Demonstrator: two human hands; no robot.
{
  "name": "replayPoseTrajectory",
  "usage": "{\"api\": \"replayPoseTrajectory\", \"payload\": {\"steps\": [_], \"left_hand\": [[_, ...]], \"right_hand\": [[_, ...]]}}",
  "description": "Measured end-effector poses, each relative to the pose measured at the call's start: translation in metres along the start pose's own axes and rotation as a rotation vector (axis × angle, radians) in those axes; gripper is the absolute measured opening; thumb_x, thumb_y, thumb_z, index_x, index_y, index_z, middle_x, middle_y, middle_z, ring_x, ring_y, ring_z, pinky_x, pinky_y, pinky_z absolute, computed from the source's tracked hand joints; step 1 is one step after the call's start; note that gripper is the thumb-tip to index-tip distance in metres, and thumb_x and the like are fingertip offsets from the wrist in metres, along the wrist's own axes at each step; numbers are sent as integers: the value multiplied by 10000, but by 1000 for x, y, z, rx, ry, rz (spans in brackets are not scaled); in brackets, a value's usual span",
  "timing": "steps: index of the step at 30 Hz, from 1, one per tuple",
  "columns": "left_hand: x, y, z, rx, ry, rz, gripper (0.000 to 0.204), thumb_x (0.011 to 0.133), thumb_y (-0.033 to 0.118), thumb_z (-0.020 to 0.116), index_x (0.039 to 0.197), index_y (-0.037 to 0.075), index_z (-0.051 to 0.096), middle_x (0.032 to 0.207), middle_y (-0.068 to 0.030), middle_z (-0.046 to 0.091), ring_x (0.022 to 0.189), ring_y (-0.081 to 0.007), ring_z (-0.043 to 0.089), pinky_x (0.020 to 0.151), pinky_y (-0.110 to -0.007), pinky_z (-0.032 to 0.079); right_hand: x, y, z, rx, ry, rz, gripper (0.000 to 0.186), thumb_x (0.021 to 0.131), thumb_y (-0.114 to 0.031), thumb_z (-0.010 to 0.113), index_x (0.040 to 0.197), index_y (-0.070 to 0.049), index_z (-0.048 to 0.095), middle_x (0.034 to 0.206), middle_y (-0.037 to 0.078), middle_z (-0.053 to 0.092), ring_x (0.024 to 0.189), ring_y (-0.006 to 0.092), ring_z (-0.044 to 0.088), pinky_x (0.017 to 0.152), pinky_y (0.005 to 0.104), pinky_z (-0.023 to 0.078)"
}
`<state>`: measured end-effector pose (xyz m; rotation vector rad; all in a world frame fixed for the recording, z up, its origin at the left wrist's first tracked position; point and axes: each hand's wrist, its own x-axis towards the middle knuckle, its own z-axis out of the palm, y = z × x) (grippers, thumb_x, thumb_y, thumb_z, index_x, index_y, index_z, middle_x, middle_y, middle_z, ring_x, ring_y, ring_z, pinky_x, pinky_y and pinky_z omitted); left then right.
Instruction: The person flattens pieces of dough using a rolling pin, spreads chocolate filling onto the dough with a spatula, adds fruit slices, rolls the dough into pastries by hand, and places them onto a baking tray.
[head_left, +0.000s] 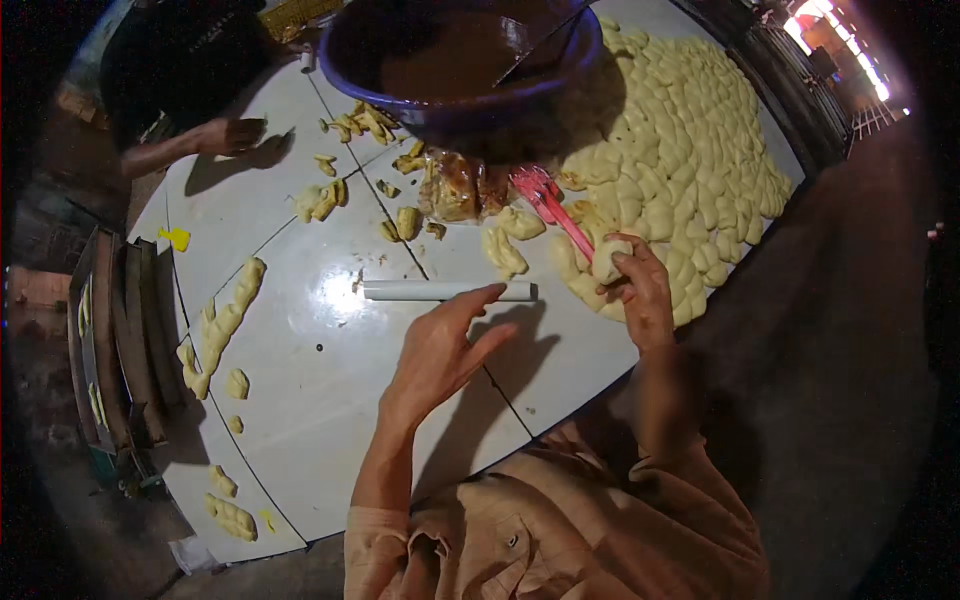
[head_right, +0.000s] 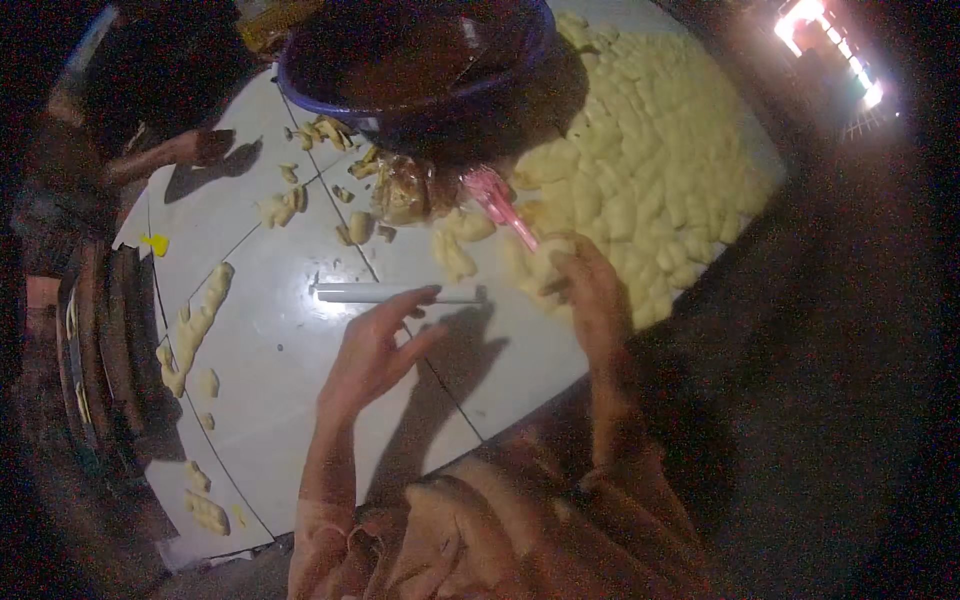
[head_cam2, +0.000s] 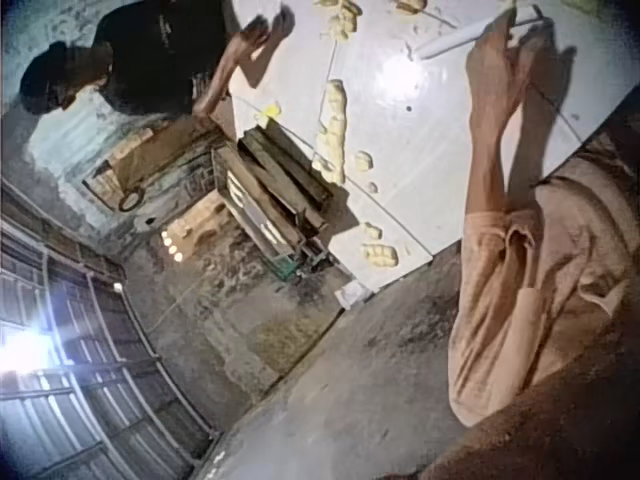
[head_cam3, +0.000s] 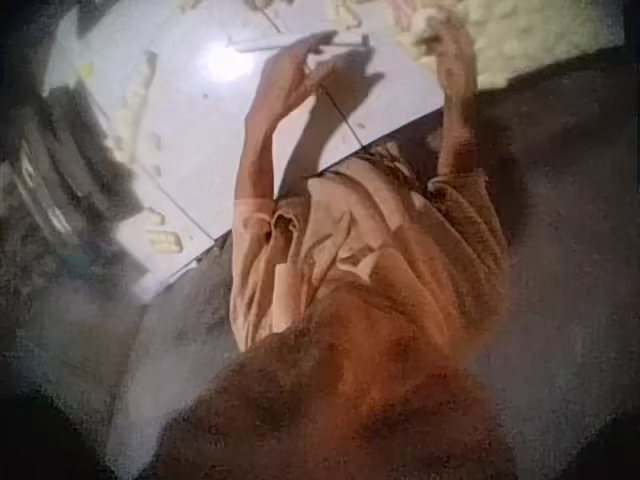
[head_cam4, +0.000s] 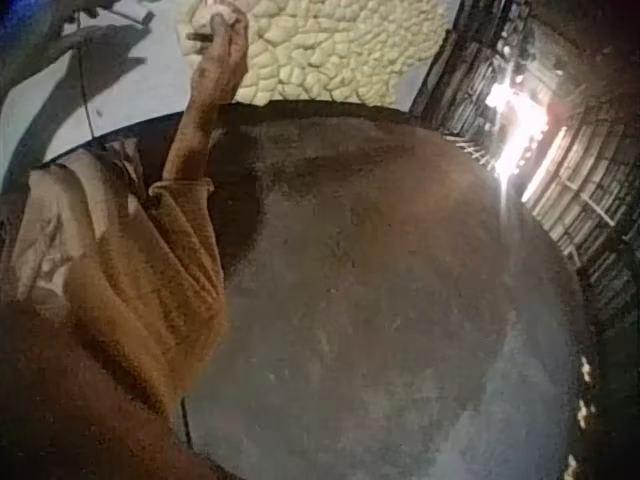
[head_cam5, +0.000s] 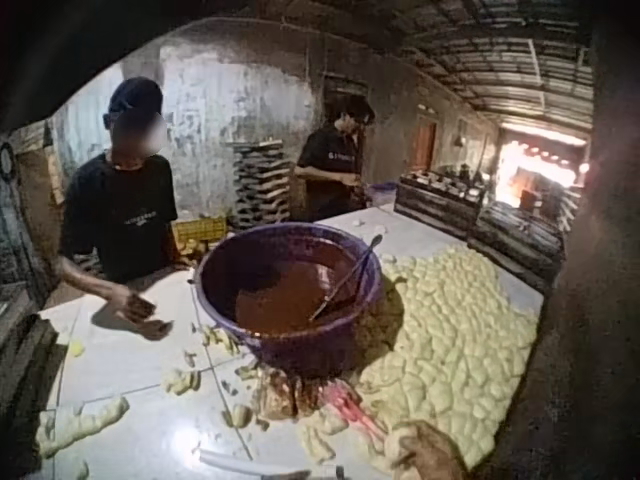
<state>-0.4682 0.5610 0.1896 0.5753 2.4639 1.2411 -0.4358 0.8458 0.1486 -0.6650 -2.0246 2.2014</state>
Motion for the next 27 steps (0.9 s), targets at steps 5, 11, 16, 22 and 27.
{"api": "replayPoseTrajectory", "payload": {"steps": [5,11,16,22,27], "left_hand": [[17,3,35,-348,-9,-131,482,904,314,771,1268,20,659,1095,-168,732,895,-219,728,762,-367,578],[-67,-27,3,-390,49,-501,359,894,209,764,1170,-11,702,977,-135,748,868,-170,701,790,-313,563],[-183,-58,-24,-534,368,-576,518,890,84,752,1382,44,595,1049,-76,726,924,-144,678,833,-311,557],[-282,-99,-57,-677,630,-581,595,951,157,728,1472,7,485,1112,-132,718,986,-185,706,861,-330,571],[-319,-119,-48,289,637,-518,526,967,205,688,1436,28,529,1301,-187,647,1215,-302,624,1042,-521,460]], "right_hand": [[-27,21,38,-181,-282,128,417,1016,-355,581,1290,-44,631,957,64,711,785,126,679,745,272,517],[-56,55,100,-495,-526,-80,235,983,-193,672,1179,-63,678,1038,99,737,877,160,723,809,305,578],[-111,60,187,-331,-927,101,330,962,-187,697,1266,-93,608,1030,134,738,982,224,744,844,330,583],[-173,82,274,-634,-1076,-268,273,970,-298,664,1151,-93,681,980,131,734,852,326,737,747,410,581],[-196,94,286,-995,-937,-699,434,902,-358,712,1241,-94,653,1343,122,614,1094,273,668,791,406,567]]}}
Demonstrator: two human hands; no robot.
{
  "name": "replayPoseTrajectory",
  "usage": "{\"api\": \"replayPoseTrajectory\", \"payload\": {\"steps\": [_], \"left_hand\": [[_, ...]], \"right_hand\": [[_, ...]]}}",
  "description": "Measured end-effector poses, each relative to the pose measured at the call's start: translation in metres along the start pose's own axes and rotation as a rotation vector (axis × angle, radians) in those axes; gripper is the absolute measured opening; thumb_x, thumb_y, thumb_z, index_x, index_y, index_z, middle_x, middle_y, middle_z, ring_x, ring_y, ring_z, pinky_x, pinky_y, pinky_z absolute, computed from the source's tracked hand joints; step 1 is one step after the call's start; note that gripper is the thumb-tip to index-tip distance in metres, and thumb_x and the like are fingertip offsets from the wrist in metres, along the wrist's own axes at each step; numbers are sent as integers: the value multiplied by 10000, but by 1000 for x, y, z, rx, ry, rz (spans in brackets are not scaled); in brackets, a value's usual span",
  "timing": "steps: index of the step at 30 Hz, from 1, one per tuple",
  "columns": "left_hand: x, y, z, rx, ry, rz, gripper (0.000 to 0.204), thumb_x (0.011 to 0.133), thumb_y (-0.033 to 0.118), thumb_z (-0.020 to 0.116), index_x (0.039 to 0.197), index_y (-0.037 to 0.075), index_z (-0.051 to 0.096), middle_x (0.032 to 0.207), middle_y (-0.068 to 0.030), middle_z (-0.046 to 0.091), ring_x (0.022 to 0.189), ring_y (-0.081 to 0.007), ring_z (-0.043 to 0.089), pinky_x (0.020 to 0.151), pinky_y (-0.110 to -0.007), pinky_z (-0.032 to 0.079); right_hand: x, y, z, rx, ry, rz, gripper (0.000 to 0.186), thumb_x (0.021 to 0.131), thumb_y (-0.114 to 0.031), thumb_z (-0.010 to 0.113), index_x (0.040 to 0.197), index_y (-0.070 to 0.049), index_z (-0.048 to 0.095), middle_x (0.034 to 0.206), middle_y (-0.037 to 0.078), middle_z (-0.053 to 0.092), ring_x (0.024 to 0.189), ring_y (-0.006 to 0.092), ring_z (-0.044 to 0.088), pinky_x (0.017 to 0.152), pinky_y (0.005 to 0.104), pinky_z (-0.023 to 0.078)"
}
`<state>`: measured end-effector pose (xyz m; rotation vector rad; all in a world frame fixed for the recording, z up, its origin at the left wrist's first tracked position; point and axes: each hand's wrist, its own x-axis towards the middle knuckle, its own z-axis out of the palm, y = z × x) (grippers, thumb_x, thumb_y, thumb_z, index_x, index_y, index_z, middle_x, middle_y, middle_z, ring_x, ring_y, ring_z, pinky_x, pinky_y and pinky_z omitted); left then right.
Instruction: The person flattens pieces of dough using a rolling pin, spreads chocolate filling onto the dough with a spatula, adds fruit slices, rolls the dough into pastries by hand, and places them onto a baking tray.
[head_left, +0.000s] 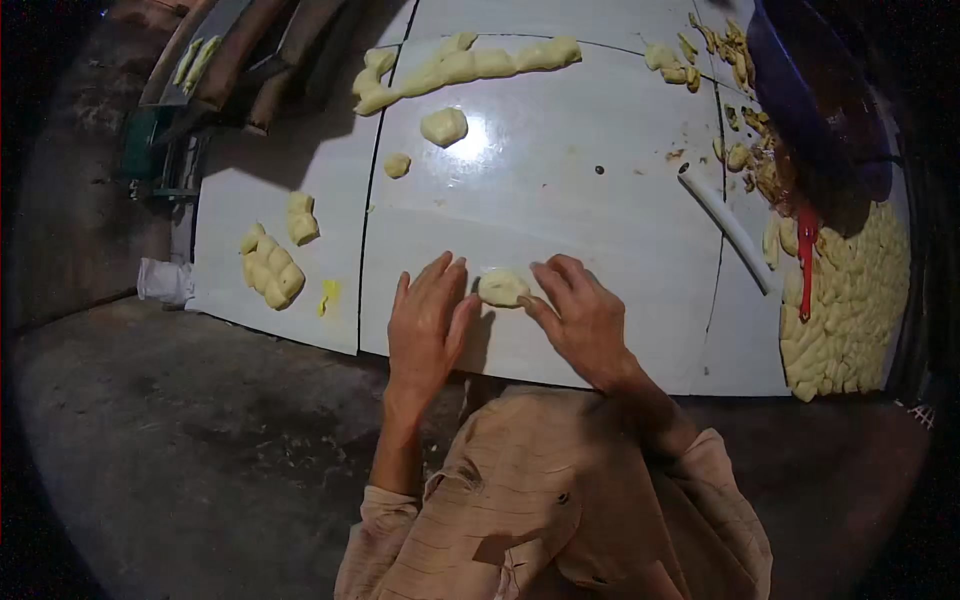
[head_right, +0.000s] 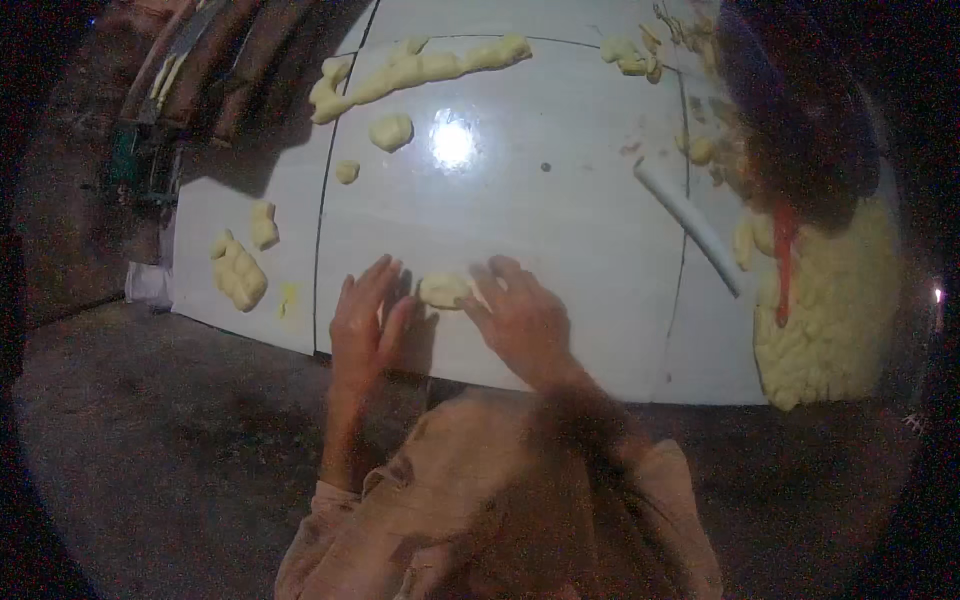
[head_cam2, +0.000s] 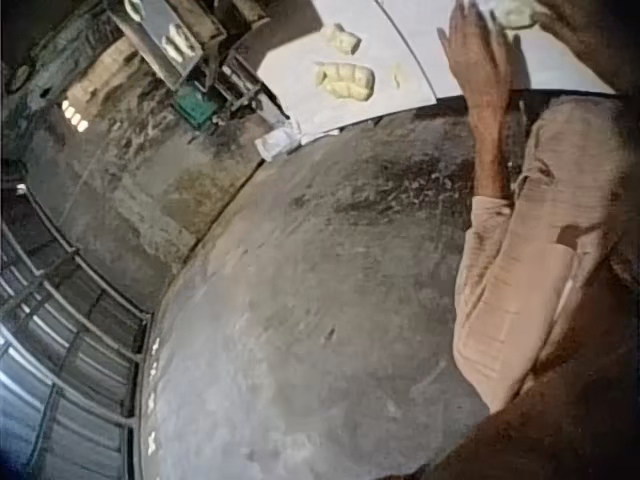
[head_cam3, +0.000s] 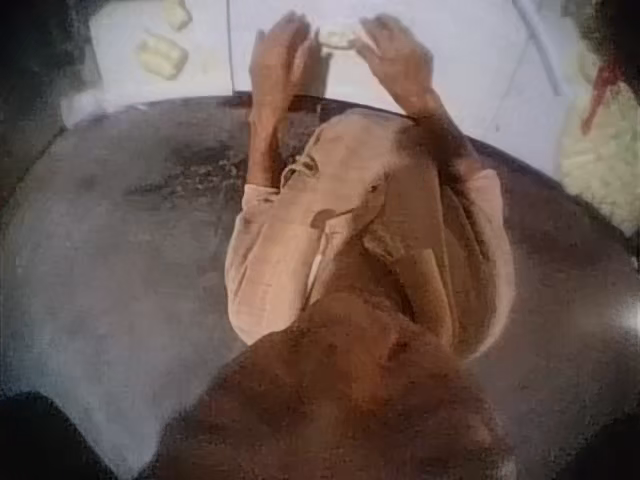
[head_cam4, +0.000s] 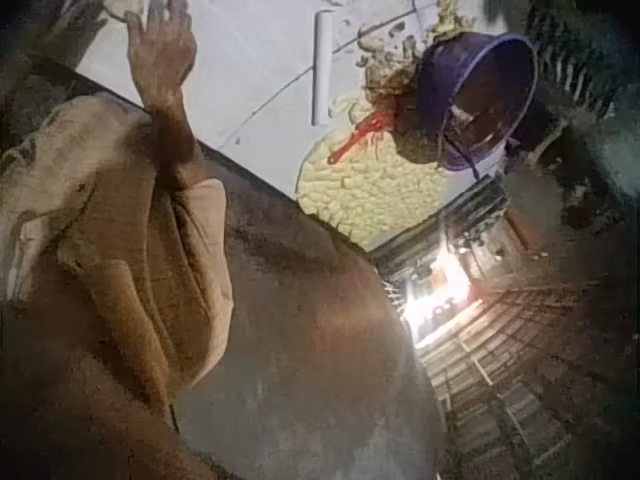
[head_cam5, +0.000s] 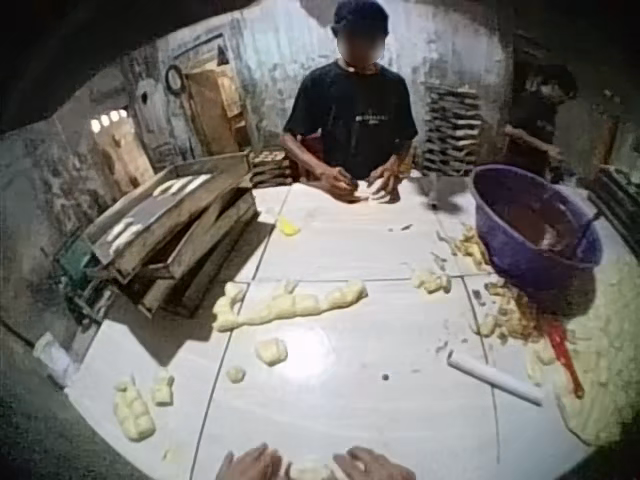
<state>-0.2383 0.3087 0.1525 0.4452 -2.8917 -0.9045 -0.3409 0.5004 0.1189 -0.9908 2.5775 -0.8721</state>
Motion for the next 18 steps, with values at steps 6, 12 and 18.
{"api": "replayPoseTrajectory", "payload": {"steps": [6,12,18], "left_hand": [[-26,-20,51,330,-238,282,672,974,462,582,1504,67,460,1588,-136,413,1515,-292,305,1183,-686,188],[-28,-28,43,258,-306,326,798,951,561,557,1569,98,355,1641,-137,314,1532,-319,257,1179,-710,130],[-30,-46,33,270,-214,391,863,933,580,591,1588,101,296,1664,-165,247,1541,-341,230,1181,-726,42]], "right_hand": [[-6,-6,19,-43,-98,-401,733,903,-556,638,1414,-41,538,1537,171,469,1447,324,418,1181,588,258],[-19,1,12,-187,-169,-242,751,933,-587,571,1452,-49,501,1576,155,423,1515,297,309,1207,651,131],[-17,50,-28,-38,292,-89,513,930,-283,689,1359,-24,583,1405,200,578,1338,365,515,1140,559,335]]}}
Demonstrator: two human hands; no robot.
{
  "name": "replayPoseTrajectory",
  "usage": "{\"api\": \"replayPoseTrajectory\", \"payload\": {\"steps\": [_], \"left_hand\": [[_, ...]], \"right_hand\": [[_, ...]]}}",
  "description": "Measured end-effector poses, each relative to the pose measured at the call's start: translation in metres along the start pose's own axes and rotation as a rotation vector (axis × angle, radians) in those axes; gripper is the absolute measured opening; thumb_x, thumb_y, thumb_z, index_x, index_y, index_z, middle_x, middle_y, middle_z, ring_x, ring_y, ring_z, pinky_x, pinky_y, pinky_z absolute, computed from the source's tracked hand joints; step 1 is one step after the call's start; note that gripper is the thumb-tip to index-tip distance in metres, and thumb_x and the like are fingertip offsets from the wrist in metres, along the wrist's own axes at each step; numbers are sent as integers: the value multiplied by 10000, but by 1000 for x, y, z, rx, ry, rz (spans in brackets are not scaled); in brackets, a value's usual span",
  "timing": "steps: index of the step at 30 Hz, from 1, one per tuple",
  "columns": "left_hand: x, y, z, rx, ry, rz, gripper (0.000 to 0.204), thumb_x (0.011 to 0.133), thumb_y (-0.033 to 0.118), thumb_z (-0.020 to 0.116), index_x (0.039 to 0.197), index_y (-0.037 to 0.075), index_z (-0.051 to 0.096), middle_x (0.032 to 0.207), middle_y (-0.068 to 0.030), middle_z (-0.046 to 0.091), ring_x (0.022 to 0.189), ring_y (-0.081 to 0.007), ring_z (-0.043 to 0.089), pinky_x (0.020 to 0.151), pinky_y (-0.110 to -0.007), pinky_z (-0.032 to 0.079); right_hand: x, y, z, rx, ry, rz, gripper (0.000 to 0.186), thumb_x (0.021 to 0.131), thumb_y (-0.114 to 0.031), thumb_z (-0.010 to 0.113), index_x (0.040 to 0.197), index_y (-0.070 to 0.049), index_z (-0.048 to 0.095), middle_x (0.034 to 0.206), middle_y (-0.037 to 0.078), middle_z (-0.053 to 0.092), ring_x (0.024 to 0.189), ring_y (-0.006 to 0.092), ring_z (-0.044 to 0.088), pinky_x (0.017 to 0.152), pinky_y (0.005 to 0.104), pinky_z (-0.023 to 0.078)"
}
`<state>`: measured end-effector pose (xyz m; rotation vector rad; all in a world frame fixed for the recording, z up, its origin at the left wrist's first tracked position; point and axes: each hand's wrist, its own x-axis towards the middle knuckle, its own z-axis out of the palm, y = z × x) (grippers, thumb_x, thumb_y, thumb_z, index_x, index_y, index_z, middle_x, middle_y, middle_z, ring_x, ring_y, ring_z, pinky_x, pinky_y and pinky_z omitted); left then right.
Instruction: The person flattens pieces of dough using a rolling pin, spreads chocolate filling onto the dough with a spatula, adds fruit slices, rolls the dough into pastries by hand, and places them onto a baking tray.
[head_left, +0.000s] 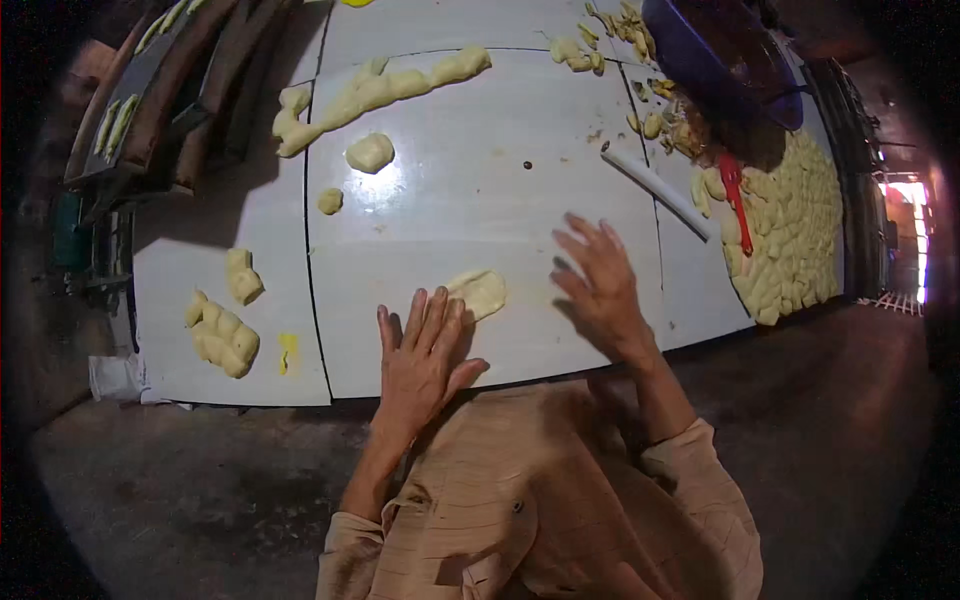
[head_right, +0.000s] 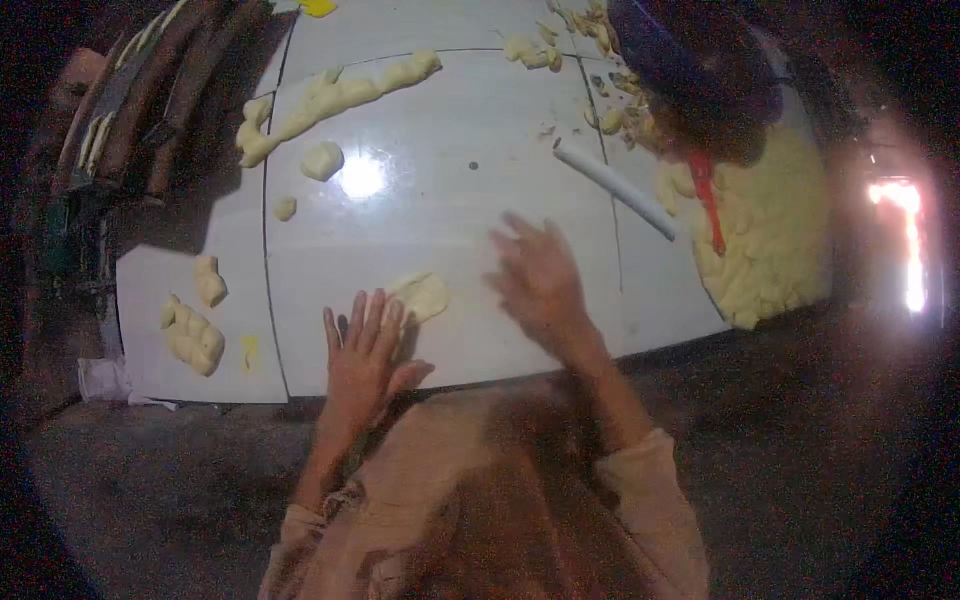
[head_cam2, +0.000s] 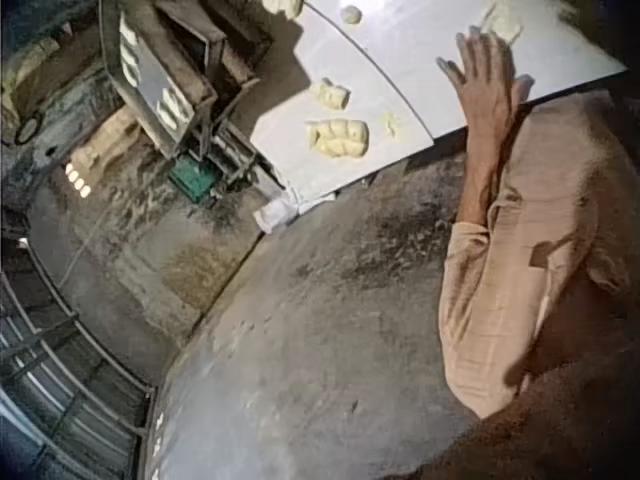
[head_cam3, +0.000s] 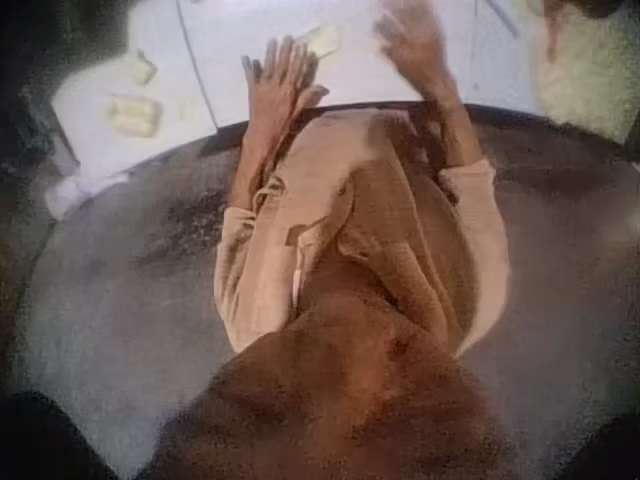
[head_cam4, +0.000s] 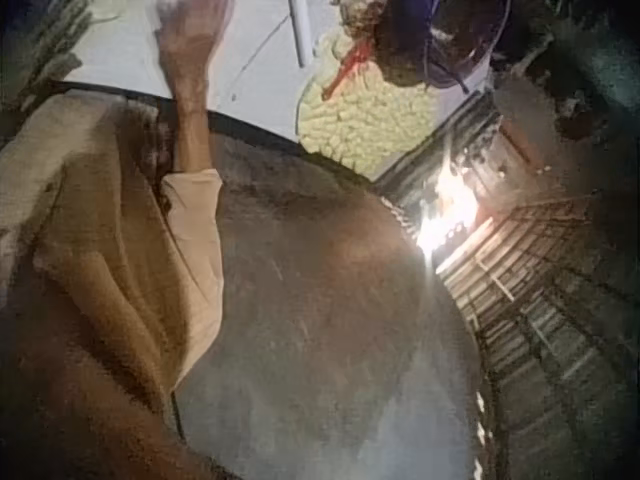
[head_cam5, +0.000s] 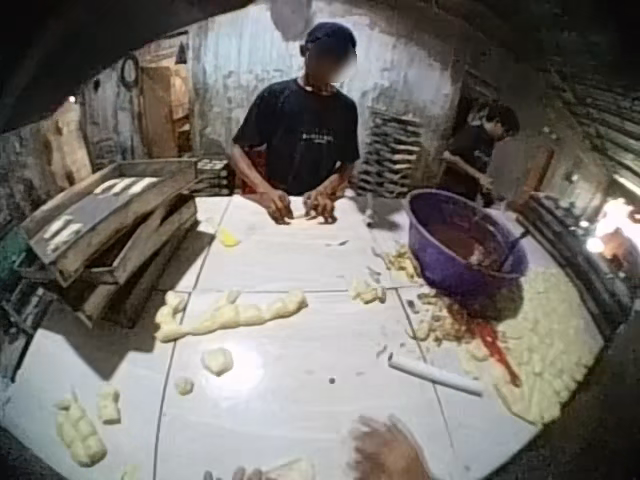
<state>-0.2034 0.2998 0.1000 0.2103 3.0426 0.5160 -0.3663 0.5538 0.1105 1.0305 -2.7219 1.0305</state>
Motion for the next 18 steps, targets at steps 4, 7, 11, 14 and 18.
{"api": "replayPoseTrajectory", "payload": {"steps": [4,7,11,14,18], "left_hand": [[34,0,1,4,-50,-103,898,929,624,555,1582,67,292,1652,-174,275,1534,-353,248,1173,-730,62],[40,-4,-10,-29,-59,-53,887,932,581,591,1580,55,291,1619,-211,327,1518,-373,277,1168,-721,120],[18,-21,-10,-179,143,-74,894,903,462,704,1582,58,286,1623,-272,268,1506,-432,273,1171,-693,183],[0,-18,-12,-144,324,-109,875,910,417,710,1586,65,281,1633,-279,235,1512,-443,251,1183,-687,153],[2,-1,-8,-52,355,-150,755,959,414,642,1554,41,363,1627,-259,272,1520,-438,227,1183,-695,105]], "right_hand": [[16,92,-63,-544,314,251,354,930,-137,651,1247,18,618,1207,240,639,1067,416,616,949,491,479],[-4,137,-81,-581,221,269,350,942,-150,635,1246,21,607,1142,242,640,1016,420,614,925,495,474],[-9,97,-69,-328,210,270,345,953,-179,620,1239,13,607,1118,232,640,1042,417,595,944,501,447],[-1,18,-52,-239,48,67,327,946,-161,628,1229,1,607,1148,206,648,1068,409,590,997,511,416],[1,-30,0,-102,-203,-190,395,888,-176,728,1257,-74,627,1208,127,626,1112,315,571,1041,498,408]]}}
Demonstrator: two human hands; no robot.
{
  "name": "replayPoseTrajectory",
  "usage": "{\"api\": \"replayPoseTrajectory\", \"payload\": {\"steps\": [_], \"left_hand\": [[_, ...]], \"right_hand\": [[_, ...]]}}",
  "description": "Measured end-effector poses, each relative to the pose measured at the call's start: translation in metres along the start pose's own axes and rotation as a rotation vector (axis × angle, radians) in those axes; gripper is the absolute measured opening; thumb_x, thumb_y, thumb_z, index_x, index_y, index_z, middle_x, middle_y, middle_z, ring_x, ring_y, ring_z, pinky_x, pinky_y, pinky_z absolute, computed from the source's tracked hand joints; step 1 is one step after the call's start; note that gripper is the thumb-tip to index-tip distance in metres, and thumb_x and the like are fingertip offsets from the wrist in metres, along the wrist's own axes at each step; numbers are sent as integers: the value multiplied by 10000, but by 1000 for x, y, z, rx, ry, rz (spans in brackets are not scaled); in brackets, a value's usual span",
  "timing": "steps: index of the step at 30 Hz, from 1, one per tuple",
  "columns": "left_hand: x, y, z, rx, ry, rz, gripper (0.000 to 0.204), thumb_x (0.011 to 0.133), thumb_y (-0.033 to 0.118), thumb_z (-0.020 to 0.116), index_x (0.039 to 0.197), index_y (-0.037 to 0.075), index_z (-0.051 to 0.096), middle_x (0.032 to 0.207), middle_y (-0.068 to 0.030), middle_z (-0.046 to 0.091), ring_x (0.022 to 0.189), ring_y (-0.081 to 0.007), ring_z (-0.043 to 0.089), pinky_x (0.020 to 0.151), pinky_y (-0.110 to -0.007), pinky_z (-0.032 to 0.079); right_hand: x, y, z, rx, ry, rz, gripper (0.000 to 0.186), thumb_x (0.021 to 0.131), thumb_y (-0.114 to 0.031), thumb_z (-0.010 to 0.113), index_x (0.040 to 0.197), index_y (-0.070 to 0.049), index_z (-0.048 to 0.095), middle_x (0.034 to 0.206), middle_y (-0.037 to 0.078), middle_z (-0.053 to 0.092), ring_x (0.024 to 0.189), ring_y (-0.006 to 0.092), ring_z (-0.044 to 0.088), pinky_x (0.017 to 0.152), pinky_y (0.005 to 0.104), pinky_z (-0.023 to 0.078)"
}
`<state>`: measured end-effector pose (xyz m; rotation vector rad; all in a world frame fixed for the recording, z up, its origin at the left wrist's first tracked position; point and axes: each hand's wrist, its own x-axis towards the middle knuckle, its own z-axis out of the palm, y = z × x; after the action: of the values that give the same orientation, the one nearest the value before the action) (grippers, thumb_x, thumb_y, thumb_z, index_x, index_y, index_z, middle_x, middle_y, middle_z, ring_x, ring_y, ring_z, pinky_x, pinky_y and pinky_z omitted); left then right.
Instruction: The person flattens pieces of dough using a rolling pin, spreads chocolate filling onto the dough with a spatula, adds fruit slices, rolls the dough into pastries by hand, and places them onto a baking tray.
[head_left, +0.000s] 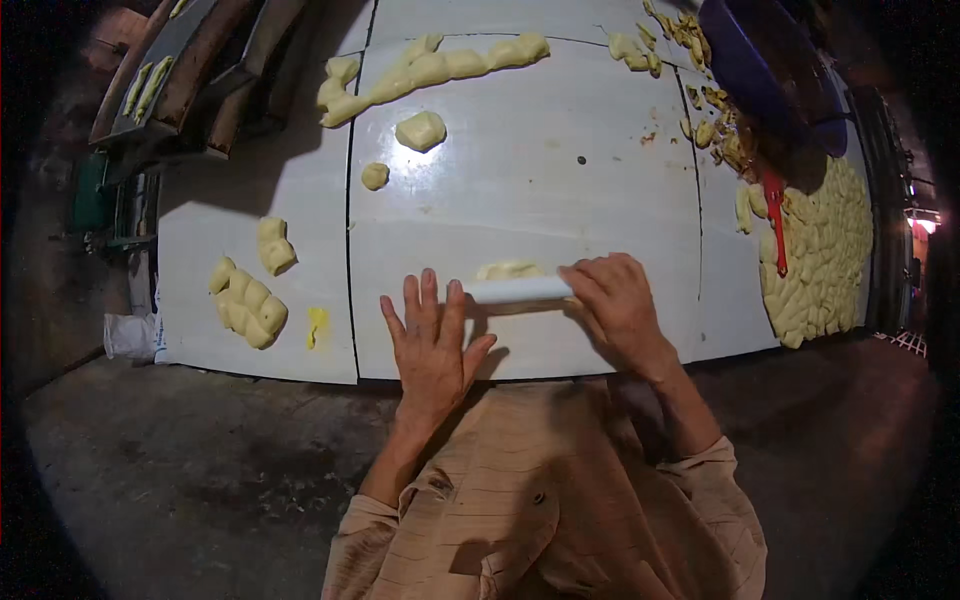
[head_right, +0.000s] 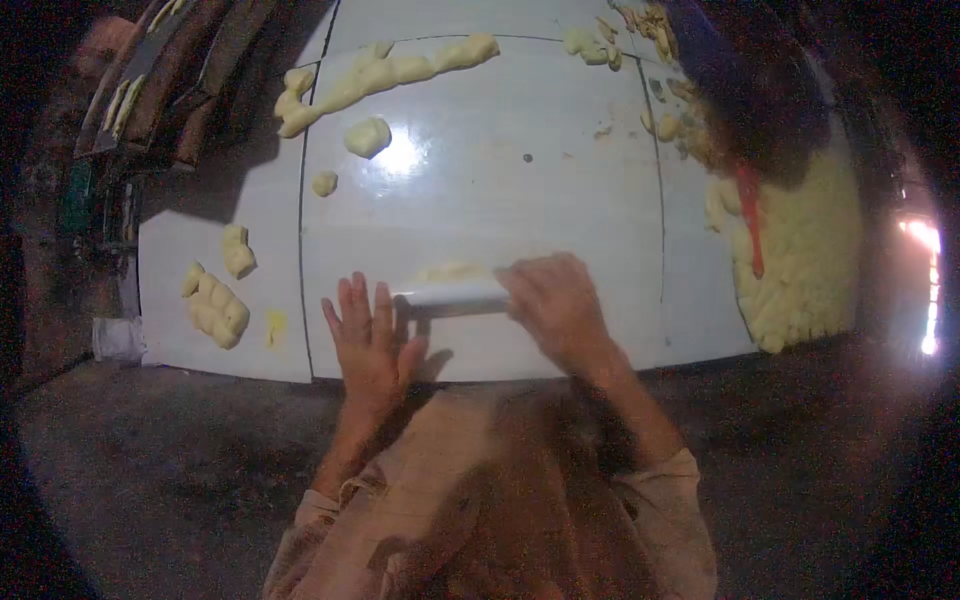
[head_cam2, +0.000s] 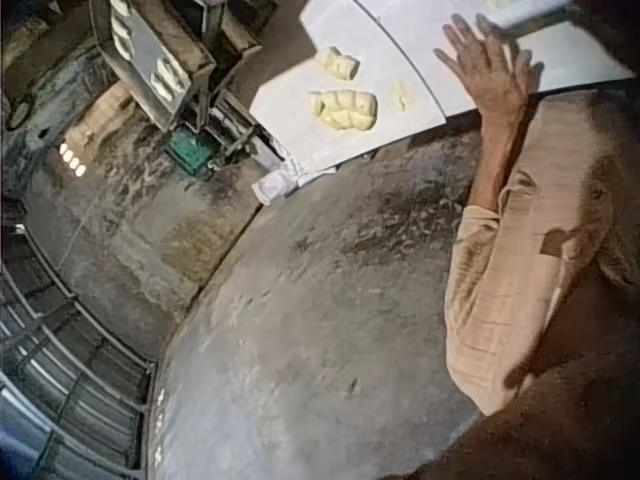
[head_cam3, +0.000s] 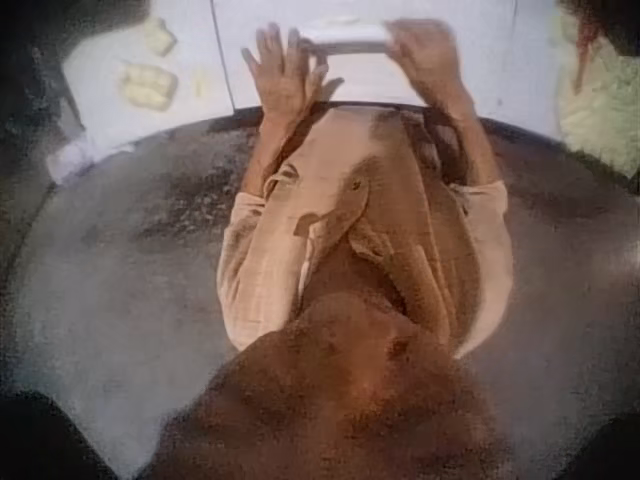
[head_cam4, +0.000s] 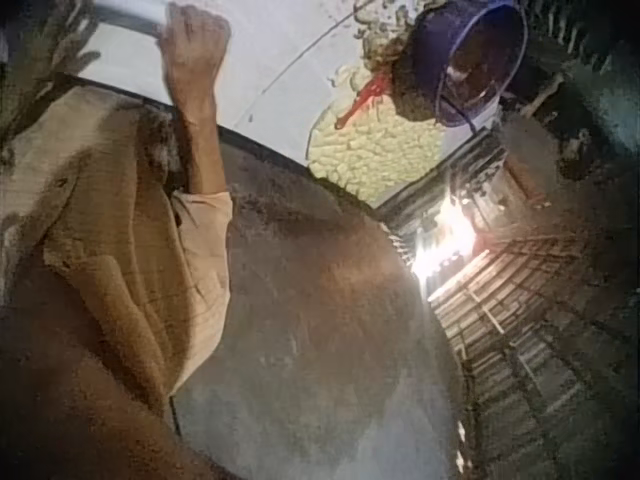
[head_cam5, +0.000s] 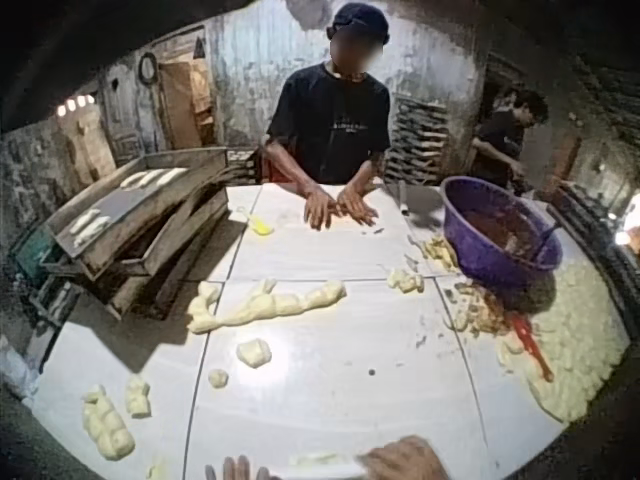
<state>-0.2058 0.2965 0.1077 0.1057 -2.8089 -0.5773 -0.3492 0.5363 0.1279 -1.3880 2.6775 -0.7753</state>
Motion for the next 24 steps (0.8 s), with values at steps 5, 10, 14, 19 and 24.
{"api": "replayPoseTrajectory", "payload": {"steps": [5,10,14,19,24], "left_hand": [[19,-9,20,18,-252,-194,649,1006,365,555,1547,53,382,1616,-228,318,1513,-443,241,1179,-703,88],[96,-23,30,127,-123,-185,541,1025,336,508,1493,64,483,1577,-264,370,1495,-447,274,1128,-760,85],[152,-47,29,185,8,-173,543,1011,317,518,1500,89,452,1578,-292,331,1493,-482,241,1116,-778,102],[159,-65,38,161,-27,-58,661,980,394,575,1545,106,389,1629,-263,251,1526,-443,185,1157,-737,107],[128,-51,19,18,-81,92,695,966,390,607,1552,97,376,1620,-266,262,1514,-454,205,1171,-699,154]], "right_hand": [[25,-11,34,-166,-110,141,517,954,-313,652,1432,-144,555,1505,120,493,1421,326,408,1164,594,238],[78,12,53,-403,-8,334,537,1004,-385,568,1492,-172,502,1597,153,386,1494,371,309,1170,677,166],[141,32,46,-507,76,250,582,962,-376,626,1484,-147,506,1558,219,398,1461,423,332,1146,693,219],[133,27,15,75,4,54,699,809,-440,773,1403,-124,581,1416,215,537,1215,400,561,1032,502,447],[79,10,1,13,-398,287,596,824,-334,763,1359,-113,618,1262,196,631,1130,391,612,990,476,478]]}}
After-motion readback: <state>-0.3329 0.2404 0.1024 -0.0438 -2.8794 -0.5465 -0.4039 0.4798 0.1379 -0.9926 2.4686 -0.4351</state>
